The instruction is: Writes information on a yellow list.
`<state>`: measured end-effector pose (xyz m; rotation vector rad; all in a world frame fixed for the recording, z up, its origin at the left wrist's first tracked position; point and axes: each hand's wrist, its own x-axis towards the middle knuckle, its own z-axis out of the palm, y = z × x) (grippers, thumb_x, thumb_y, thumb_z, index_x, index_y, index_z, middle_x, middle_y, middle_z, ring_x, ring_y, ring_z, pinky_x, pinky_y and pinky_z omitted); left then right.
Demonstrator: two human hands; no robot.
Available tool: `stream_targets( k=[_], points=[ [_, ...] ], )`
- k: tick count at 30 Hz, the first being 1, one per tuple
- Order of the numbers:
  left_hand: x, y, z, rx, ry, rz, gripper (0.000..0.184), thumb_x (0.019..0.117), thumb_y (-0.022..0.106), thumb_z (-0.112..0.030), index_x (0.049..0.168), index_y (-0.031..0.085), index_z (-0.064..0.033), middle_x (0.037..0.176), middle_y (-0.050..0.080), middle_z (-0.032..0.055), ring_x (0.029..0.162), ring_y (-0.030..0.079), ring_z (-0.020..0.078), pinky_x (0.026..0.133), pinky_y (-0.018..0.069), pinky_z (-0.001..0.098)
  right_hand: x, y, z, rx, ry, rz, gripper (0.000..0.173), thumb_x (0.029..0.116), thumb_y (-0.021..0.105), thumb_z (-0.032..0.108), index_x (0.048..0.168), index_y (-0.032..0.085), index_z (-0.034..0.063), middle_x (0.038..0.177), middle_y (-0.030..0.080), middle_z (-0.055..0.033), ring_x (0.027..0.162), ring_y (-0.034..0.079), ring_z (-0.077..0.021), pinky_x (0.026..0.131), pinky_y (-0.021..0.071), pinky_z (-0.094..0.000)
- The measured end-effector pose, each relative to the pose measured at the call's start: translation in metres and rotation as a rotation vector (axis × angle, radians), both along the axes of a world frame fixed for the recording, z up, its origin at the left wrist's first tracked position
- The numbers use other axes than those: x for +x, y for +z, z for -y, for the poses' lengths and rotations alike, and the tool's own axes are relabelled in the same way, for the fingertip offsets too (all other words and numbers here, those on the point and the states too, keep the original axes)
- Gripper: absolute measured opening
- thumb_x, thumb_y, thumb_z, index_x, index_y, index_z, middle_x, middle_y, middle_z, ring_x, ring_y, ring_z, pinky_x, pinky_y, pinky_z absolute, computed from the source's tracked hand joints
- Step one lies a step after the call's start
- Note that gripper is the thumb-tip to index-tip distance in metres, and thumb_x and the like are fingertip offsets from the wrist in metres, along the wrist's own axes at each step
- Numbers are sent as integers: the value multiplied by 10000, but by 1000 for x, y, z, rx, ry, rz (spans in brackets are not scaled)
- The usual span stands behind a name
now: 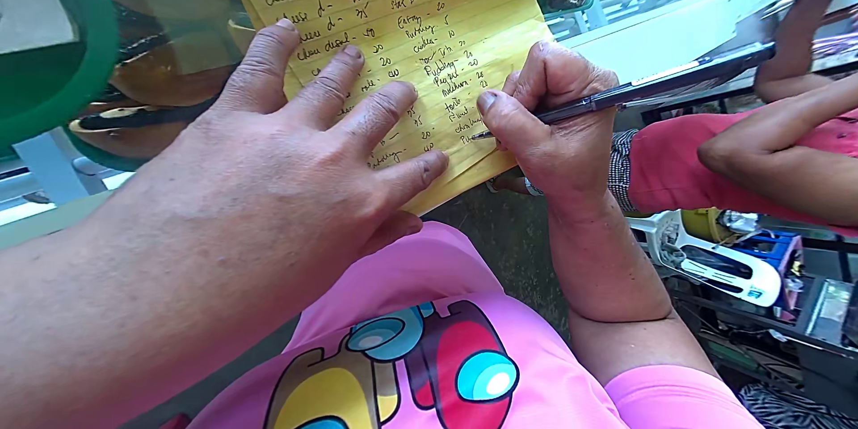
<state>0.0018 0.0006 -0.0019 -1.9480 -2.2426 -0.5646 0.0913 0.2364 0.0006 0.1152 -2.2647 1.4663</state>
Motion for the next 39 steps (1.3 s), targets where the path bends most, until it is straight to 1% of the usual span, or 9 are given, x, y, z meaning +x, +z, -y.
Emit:
stream_targets(
  k=[2, 4, 8, 15, 19, 25, 29, 32, 39],
  points=[
    [0, 0, 0, -5, -3, 1, 539, 1045, 320, -597, 1346, 670, -318, 1447, 546, 232, 1271, 512, 574, 1028, 275, 813, 0, 1, -1, -15, 4, 3, 310, 856, 612, -80, 689, 466, 136, 585, 467, 80, 505, 443, 22, 455, 360, -126],
    [0, 0, 0, -2, -3, 2, 541, 1044, 321, -599, 1347, 670, -318, 1443, 548, 233, 1271, 512, 570, 1028, 277, 804, -2, 1, -1, -15, -14, -18, 301, 862, 620, -83, 700, 478, 128, 591, 485, 76, 505, 469, 19, 457, 394, -126],
    [0, 0, 0, -12, 1, 1, 536, 1046, 320, -592, 1359, 663, -324, 1439, 550, 240, 1273, 509, 577, 1026, 275, 815, -1, -1, -1, 10, 7, -29, 292, 859, 601, -82, 700, 468, 123, 592, 459, 76, 515, 432, 28, 463, 342, -121],
    [0, 0, 0, -1, -10, 5, 538, 1045, 324, -597, 1356, 665, -322, 1444, 545, 239, 1276, 502, 578, 1020, 277, 808, -1, 1, -1, 22, 8, 1, 311, 857, 602, -78, 682, 457, 134, 583, 457, 81, 510, 429, 32, 457, 330, -119],
    [0, 0, 0, -9, -3, 9, 540, 1041, 328, -604, 1355, 666, -324, 1450, 544, 226, 1284, 503, 568, 1035, 267, 812, -2, 0, -2, 16, -31, -35, 308, 859, 601, -88, 692, 463, 132, 589, 461, 81, 514, 438, 26, 465, 354, -123],
    [0, 0, 1, -6, -5, 13, 537, 1042, 329, -601, 1354, 667, -324, 1444, 547, 231, 1281, 500, 575, 1034, 271, 809, -1, 0, -3, 51, -11, -37, 302, 848, 588, -90, 682, 454, 124, 585, 438, 82, 517, 397, 42, 466, 302, -113],
    [-1, -2, 1, 1, -8, 14, 539, 1042, 325, -606, 1361, 660, -330, 1438, 546, 237, 1275, 503, 573, 1027, 275, 806, -1, 0, -3, 29, -2, -27, 303, 852, 589, -90, 683, 458, 125, 586, 451, 76, 516, 416, 34, 465, 321, -118],
    [-1, -2, 1, 2, -11, 15, 541, 1041, 324, -609, 1362, 658, -329, 1432, 548, 241, 1272, 503, 573, 1027, 272, 804, -1, 0, -2, 28, 0, -32, 305, 848, 582, -92, 680, 451, 126, 585, 439, 80, 520, 402, 37, 469, 307, -118],
    [-1, -1, 1, -7, -9, 17, 548, 1042, 320, -617, 1375, 647, -329, 1434, 546, 244, 1290, 491, 576, 1028, 267, 816, 1, 2, -10, -33, -29, -56, 301, 853, 610, -91, 706, 481, 137, 596, 490, 85, 514, 475, 23, 459, 402, -126]
  ],
)
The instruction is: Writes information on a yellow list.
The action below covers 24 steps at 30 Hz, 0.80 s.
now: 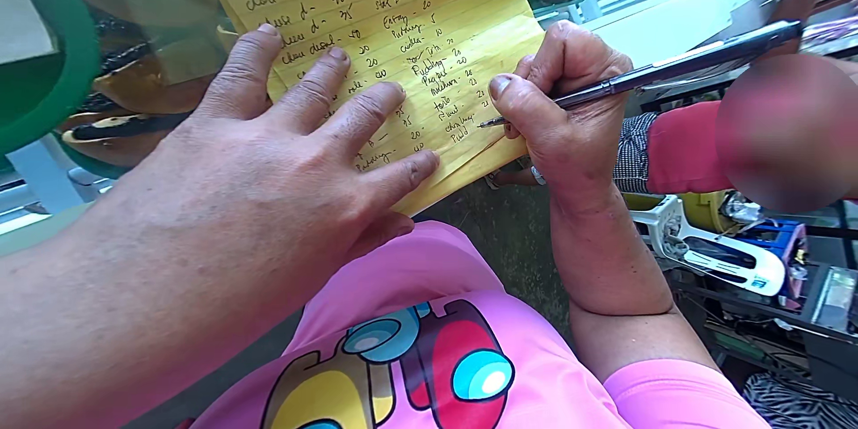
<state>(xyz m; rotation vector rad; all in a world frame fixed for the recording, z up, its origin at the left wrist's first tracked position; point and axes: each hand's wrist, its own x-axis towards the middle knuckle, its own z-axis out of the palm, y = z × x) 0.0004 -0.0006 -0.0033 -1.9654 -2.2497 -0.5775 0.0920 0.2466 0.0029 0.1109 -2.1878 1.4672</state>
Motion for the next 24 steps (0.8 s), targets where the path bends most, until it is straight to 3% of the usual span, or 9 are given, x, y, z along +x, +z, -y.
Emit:
stream_targets(
  k=[10, 24],
  points=[
    [0, -1, 0, 2, 1, -3, 567, 1027, 332, -642, 1369, 657, -327, 1447, 534, 246, 1294, 482, 574, 1038, 266, 801, -1, -3, 2, 48, 22, 33, 309, 852, 612, -82, 685, 462, 131, 584, 476, 76, 507, 448, 26, 451, 354, -125],
    [0, -3, 0, 18, 2, 9, 556, 1027, 337, -640, 1368, 654, -335, 1443, 545, 235, 1291, 491, 569, 1038, 266, 804, -1, -3, 0, 45, 20, 36, 308, 849, 601, -88, 689, 464, 136, 586, 469, 83, 515, 447, 28, 458, 354, -124]
  ],
)
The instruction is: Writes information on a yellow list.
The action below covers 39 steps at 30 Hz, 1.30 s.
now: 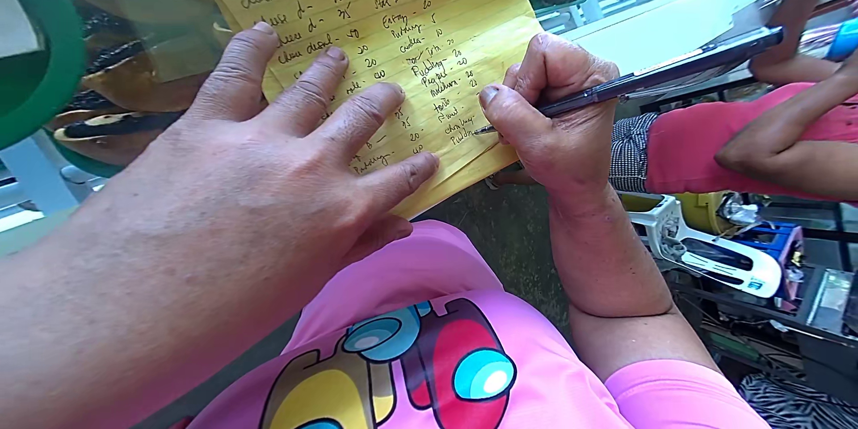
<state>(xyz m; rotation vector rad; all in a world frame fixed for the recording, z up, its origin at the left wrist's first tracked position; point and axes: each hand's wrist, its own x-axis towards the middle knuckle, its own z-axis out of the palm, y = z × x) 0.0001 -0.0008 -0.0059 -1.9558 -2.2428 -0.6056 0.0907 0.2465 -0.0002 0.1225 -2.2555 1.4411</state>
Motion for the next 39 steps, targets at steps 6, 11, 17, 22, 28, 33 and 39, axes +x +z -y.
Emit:
stream_targets(
  k=[6, 11, 17, 22, 28, 33, 39],
  points=[
    [1, 3, 0, -23, 1, 1, 546, 1036, 328, -619, 1371, 651, -333, 1442, 539, 247, 1294, 483, 584, 1033, 260, 820, 0, -1, 1, 17, -32, -16, 312, 847, 600, -87, 680, 459, 136, 586, 459, 81, 509, 435, 30, 452, 342, -120],
    [1, 2, 0, -15, -1, -9, 548, 1036, 331, -619, 1374, 651, -329, 1443, 538, 247, 1289, 489, 577, 1040, 262, 809, 0, 0, 1, 21, -34, -15, 316, 847, 595, -88, 676, 452, 137, 577, 448, 83, 506, 420, 32, 454, 327, -120],
    [1, 3, 0, -16, 3, -8, 538, 1041, 334, -608, 1369, 655, -328, 1436, 548, 243, 1291, 494, 571, 1045, 254, 813, 1, 1, -1, 8, 16, 17, 321, 850, 596, -86, 670, 454, 139, 574, 461, 83, 505, 423, 36, 452, 321, -121],
    [1, 3, 0, -14, -5, -5, 539, 1040, 333, -608, 1364, 657, -325, 1438, 543, 246, 1297, 485, 574, 1038, 253, 813, -1, 1, 1, -13, -22, 0, 315, 857, 607, -81, 691, 464, 146, 582, 465, 90, 504, 444, 30, 450, 356, -121],
    [1, 3, 0, -28, -10, -10, 551, 1031, 335, -629, 1379, 647, -338, 1452, 533, 243, 1306, 480, 574, 1039, 246, 826, -1, 1, 2, -12, -33, 1, 308, 867, 623, -70, 694, 470, 132, 586, 484, 75, 501, 459, 19, 452, 375, -133],
    [3, -3, 0, -10, 9, -21, 514, 1016, 407, -616, 1369, 660, -340, 1500, 504, 216, 1371, 430, 554, 1084, 201, 809, 3, 1, -7, -61, -44, -27, 300, 868, 623, -74, 705, 476, 131, 595, 496, 70, 507, 480, 5, 456, 404, -141],
    [2, 2, 0, -33, 4, -25, 532, 1018, 389, -620, 1380, 653, -333, 1498, 505, 213, 1359, 445, 547, 1074, 215, 811, 3, -1, -7, -7, -42, -25, 303, 870, 613, -70, 689, 466, 123, 590, 469, 68, 509, 438, 15, 462, 351, -135]
  ],
)
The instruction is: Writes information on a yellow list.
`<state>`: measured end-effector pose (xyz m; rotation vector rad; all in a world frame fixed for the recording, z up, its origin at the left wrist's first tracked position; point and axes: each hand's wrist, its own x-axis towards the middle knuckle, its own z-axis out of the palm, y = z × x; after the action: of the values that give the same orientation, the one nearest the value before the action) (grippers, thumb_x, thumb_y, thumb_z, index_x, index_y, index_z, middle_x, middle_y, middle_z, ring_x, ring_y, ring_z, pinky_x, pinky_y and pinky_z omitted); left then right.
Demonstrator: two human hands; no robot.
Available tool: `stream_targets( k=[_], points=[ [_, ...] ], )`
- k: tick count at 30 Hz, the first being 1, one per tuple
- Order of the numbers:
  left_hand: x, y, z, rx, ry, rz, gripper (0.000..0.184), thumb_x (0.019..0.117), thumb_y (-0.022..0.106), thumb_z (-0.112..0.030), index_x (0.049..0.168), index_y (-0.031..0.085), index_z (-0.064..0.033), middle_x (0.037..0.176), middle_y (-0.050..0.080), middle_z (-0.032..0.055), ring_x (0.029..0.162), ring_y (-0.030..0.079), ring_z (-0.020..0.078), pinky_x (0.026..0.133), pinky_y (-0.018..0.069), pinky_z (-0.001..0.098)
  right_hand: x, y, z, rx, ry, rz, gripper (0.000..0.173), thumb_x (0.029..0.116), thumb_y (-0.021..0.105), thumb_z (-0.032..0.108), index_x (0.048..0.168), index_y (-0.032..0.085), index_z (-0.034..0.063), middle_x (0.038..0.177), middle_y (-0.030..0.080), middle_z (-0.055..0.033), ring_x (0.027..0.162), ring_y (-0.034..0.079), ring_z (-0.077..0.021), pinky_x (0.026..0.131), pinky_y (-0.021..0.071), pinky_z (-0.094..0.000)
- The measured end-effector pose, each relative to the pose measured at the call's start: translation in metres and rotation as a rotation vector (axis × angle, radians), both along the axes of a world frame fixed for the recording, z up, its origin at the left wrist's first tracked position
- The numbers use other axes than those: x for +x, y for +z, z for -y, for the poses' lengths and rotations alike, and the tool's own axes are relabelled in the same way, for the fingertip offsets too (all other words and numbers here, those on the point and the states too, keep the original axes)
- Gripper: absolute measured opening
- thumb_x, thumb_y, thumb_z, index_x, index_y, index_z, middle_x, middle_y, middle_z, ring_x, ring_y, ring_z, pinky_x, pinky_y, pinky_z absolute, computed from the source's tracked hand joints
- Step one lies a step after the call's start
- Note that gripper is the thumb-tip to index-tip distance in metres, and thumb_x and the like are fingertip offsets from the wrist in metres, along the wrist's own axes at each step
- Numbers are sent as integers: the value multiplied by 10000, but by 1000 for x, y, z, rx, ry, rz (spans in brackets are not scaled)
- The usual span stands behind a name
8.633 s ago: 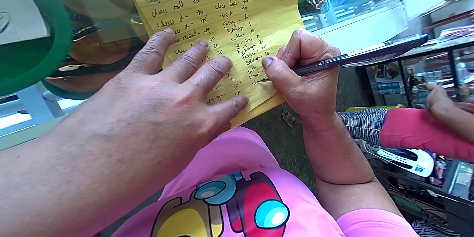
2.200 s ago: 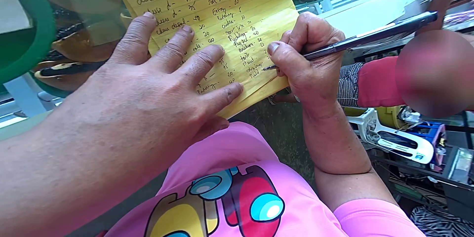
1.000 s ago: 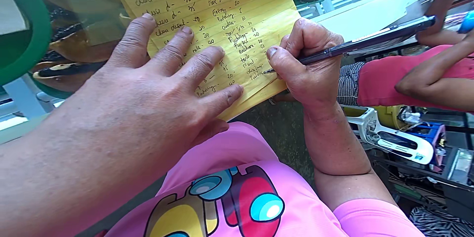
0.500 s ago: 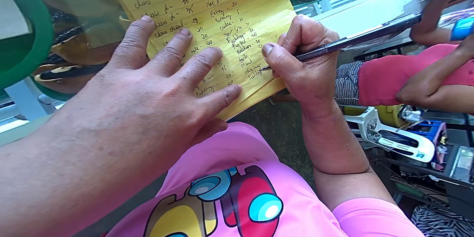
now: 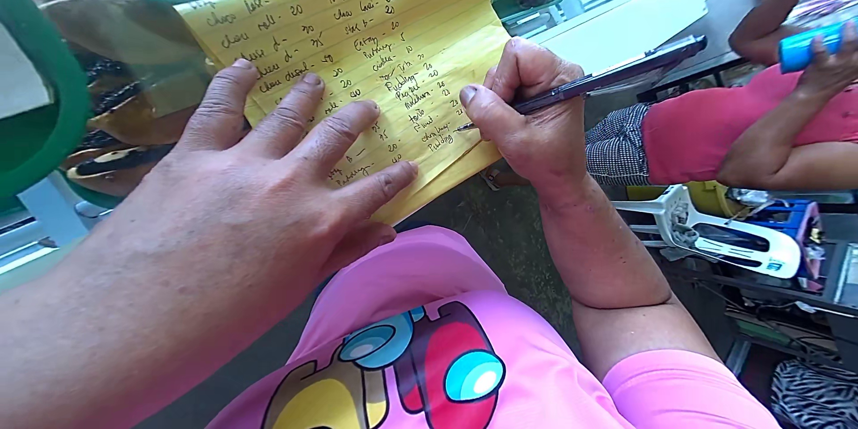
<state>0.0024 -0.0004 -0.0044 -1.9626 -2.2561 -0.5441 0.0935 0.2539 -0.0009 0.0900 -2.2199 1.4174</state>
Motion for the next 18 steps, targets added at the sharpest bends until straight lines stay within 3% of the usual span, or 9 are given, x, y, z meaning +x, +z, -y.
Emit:
stream_targets(
  k=[5, 18],
  points=[
    [0, 1, 0, -9, 5, -2, 525, 1021, 386, -616, 1364, 664, -332, 1498, 506, 211, 1361, 445, 543, 1081, 207, 806, -1, 0, -13, -42, -23, -14, 303, 883, 632, -57, 713, 471, 136, 605, 490, 70, 512, 483, -3, 466, 417, -149],
    [1, -2, 1, 11, 19, 21, 497, 1018, 415, -613, 1349, 676, -351, 1498, 511, 206, 1368, 437, 545, 1092, 199, 799, -1, -1, -10, -3, -10, 8, 314, 862, 616, -71, 679, 462, 133, 579, 470, 74, 503, 443, 18, 453, 349, -136]
  ],
)
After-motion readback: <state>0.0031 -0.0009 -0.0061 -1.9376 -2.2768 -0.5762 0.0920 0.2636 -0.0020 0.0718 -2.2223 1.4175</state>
